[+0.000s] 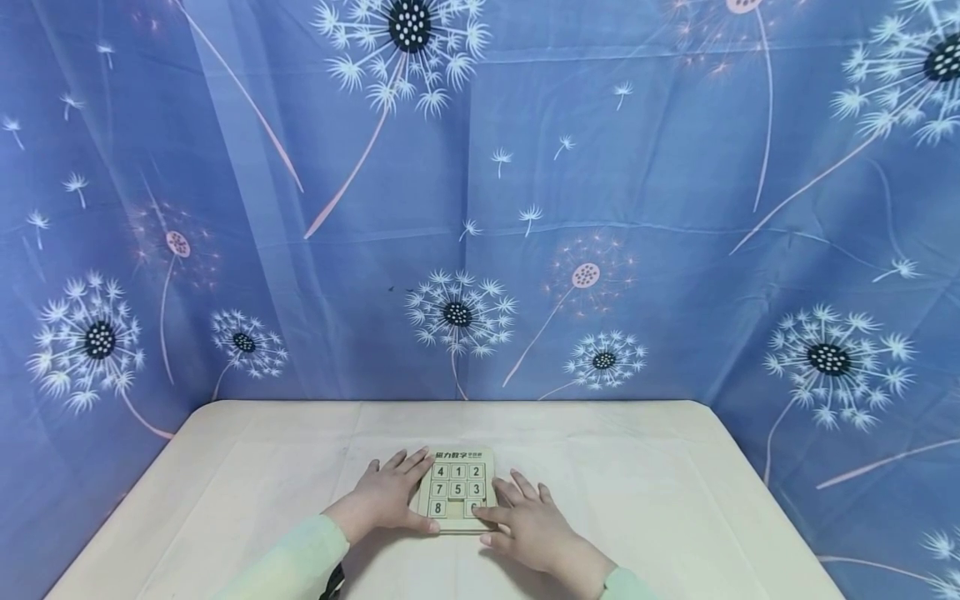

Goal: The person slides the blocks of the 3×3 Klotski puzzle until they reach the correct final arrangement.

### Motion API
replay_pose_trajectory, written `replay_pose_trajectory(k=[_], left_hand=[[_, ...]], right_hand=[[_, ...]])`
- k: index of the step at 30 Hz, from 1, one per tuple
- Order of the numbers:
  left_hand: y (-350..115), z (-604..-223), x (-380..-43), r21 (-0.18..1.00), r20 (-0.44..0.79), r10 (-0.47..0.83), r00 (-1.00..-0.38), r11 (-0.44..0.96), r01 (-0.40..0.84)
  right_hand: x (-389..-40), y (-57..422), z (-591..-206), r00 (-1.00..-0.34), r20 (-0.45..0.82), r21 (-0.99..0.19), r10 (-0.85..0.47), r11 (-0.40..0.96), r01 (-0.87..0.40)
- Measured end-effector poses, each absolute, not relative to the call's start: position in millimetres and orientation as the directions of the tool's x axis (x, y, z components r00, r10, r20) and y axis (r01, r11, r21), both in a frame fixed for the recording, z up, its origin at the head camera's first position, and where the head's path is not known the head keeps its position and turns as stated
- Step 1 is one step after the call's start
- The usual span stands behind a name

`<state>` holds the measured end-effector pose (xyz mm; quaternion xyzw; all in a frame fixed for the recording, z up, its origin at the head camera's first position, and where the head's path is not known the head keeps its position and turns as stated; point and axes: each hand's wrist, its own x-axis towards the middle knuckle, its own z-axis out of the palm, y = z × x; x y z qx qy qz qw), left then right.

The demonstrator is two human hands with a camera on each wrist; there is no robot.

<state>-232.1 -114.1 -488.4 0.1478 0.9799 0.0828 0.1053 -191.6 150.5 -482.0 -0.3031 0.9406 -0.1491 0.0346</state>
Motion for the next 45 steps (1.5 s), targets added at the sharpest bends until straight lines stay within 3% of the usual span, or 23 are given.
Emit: replay_pose_trajectory(k=[32,45], left_hand=[[-115,-486,-233,0.206,-0.204,0.296,-0.933,0.945,0.255],[-115,-484,-230,0.217,-0.196,0.311,-0.93,0.939,0.268]], right_hand=[[-192,154,-478,-0.797,0.035,-0.263,-0.603,0.764,-0.589],[-194,127,-474,-0.771,0.024,-0.276,-0.637,0.737,-0.617]])
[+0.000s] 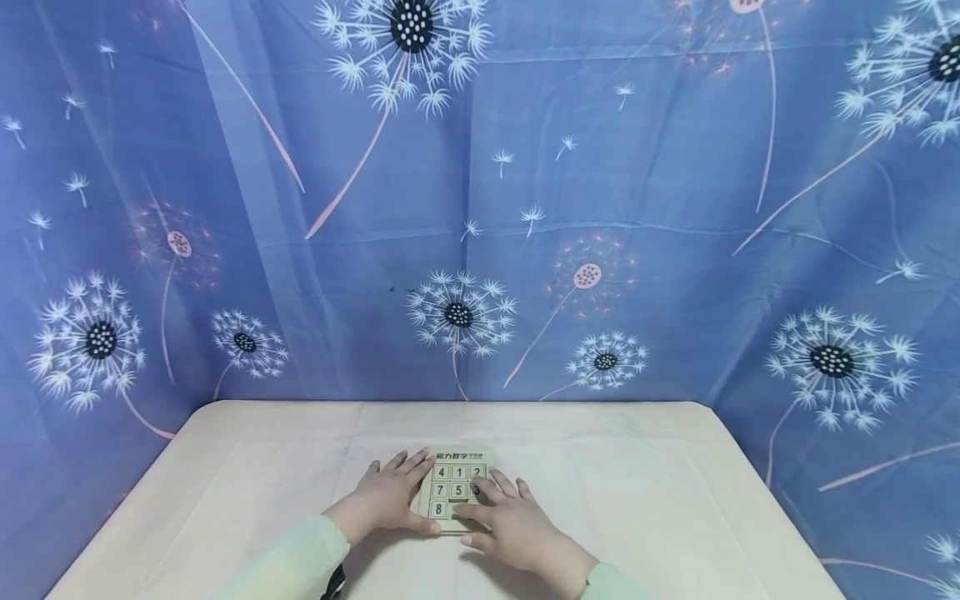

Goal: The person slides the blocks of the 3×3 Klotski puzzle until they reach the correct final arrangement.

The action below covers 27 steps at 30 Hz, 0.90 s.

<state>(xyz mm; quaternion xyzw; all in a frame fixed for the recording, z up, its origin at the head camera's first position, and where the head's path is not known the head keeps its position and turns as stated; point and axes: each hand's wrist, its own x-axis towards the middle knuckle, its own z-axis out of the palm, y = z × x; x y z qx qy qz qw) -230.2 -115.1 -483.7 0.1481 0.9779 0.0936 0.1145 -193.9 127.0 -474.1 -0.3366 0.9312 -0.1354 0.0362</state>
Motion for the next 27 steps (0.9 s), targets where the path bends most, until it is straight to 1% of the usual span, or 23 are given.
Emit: replay_pose_trajectory(k=[8,16,27], left_hand=[[-114,-482,-230,0.216,-0.192,0.317,-0.929,0.937,0.275],[-115,-484,-231,0.207,-0.189,0.318,-0.929,0.938,0.279],[-114,-482,-230,0.215,-0.21,0.314,-0.926,0.939,0.269]], right_hand=[[-197,115,-479,-0.757,0.021,-0.238,-0.653,0.732,-0.638],[-197,107,-477,-0.765,-0.013,-0.258,-0.644,0.741,-0.62],[-200,110,-481,-0.767,-0.023,-0.248,-0.641,0.747,-0.617]])
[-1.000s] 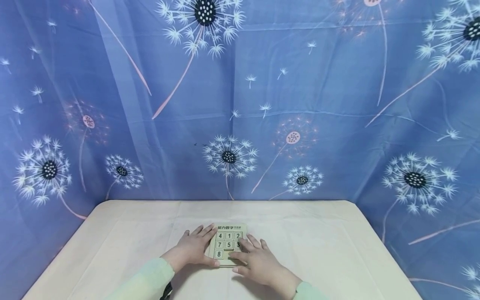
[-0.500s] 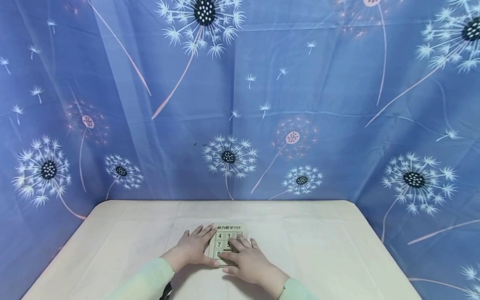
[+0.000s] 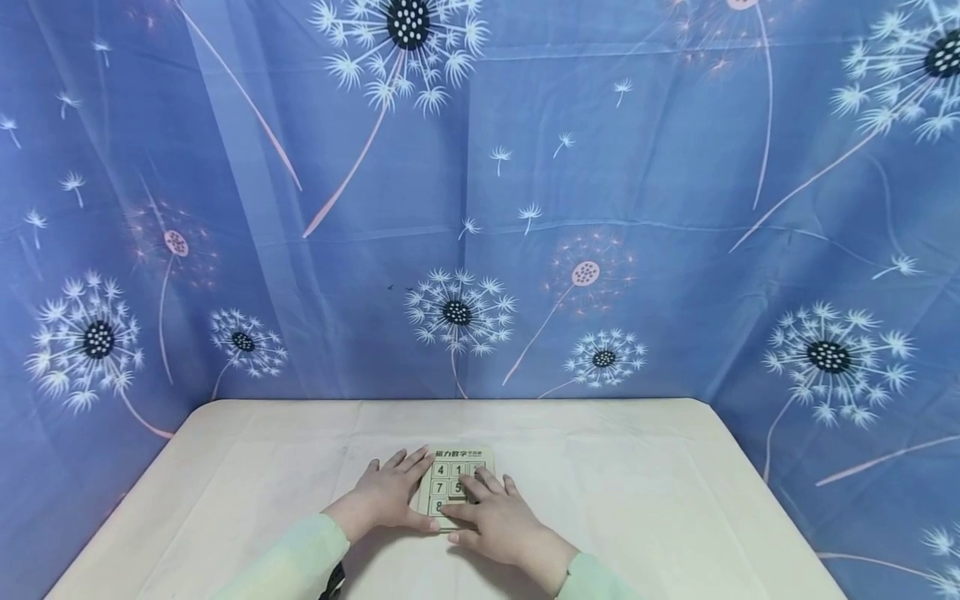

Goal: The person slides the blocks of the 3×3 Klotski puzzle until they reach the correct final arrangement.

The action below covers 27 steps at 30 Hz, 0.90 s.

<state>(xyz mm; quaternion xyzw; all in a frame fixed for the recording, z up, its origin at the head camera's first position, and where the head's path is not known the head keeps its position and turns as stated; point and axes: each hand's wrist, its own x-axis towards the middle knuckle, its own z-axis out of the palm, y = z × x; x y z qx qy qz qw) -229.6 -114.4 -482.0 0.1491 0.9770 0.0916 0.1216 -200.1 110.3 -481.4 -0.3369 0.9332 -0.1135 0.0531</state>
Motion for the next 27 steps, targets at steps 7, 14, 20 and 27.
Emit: replay_pose_trajectory(k=[7,14,20,27], left_hand=[[-113.3,-482.7,-230.9,0.205,-0.206,0.311,-0.928,0.941,0.27],[-114.3,-485.9,-232.5,0.209,-0.206,0.313,-0.927,0.94,0.271],[-114.9,-486.6,-233.3,0.227,-0.214,0.312,-0.926,0.938,0.264],[-114.6,-484.2,-231.5,0.228,-0.211,0.312,-0.926,0.937,0.264]], right_hand=[[-200.3,111.3,-479.7,-0.764,-0.011,-0.244,-0.645,0.743,-0.623],[-200.1,112.6,-478.7,-0.763,0.008,-0.235,-0.646,0.741,-0.629],[-200.3,115.3,-478.8,-0.762,0.019,-0.23,-0.648,0.739,-0.634],[-200.8,120.2,-481.8,-0.768,0.02,-0.254,-0.641,0.739,-0.623]])
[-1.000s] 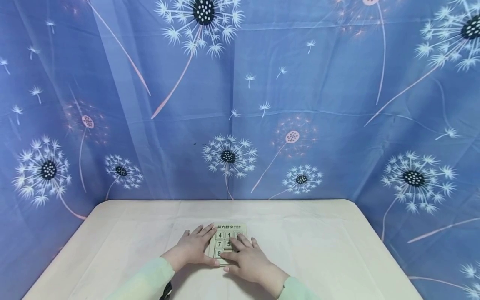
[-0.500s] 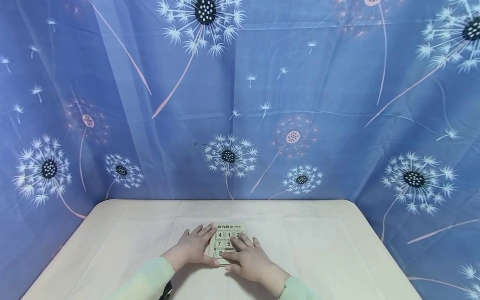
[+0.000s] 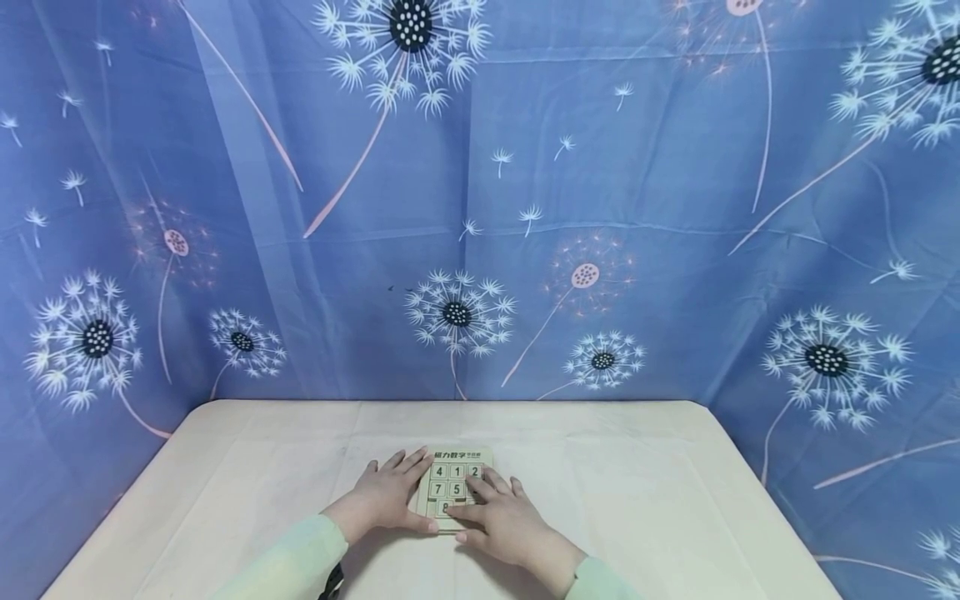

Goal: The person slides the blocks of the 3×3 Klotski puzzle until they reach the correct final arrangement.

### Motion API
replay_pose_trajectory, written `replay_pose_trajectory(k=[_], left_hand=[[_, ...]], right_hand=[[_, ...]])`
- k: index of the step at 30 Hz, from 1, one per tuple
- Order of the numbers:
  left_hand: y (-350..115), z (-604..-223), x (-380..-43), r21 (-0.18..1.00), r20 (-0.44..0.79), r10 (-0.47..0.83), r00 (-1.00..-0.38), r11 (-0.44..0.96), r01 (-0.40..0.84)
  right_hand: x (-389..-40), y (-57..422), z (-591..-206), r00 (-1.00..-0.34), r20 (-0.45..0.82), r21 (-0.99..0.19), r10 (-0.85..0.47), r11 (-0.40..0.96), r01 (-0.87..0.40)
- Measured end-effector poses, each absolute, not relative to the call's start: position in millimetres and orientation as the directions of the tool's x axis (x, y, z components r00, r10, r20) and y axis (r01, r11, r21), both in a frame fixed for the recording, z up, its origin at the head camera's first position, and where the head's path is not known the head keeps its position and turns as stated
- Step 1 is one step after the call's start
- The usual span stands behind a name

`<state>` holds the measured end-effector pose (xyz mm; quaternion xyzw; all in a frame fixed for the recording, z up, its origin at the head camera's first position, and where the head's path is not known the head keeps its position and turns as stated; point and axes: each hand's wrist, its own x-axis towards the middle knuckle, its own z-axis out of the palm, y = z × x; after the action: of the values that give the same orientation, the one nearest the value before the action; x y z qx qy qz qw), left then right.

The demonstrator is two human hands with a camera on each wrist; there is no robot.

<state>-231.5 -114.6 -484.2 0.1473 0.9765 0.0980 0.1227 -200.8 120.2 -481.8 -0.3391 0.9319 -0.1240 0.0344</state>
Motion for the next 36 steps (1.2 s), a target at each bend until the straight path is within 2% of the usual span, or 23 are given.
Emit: replay_pose_trajectory(k=[5,36], left_hand=[[-115,-484,-231,0.234,-0.208,0.311,-0.927,0.937,0.261],[-113,-482,-231,0.207,-0.21,0.297,-0.932,0.945,0.255]], right_hand=[[-200,123,-482,-0.775,0.015,-0.289,-0.632,0.739,-0.608],[-201,132,-480,-0.779,0.022,-0.281,-0.626,0.744,-0.606]])
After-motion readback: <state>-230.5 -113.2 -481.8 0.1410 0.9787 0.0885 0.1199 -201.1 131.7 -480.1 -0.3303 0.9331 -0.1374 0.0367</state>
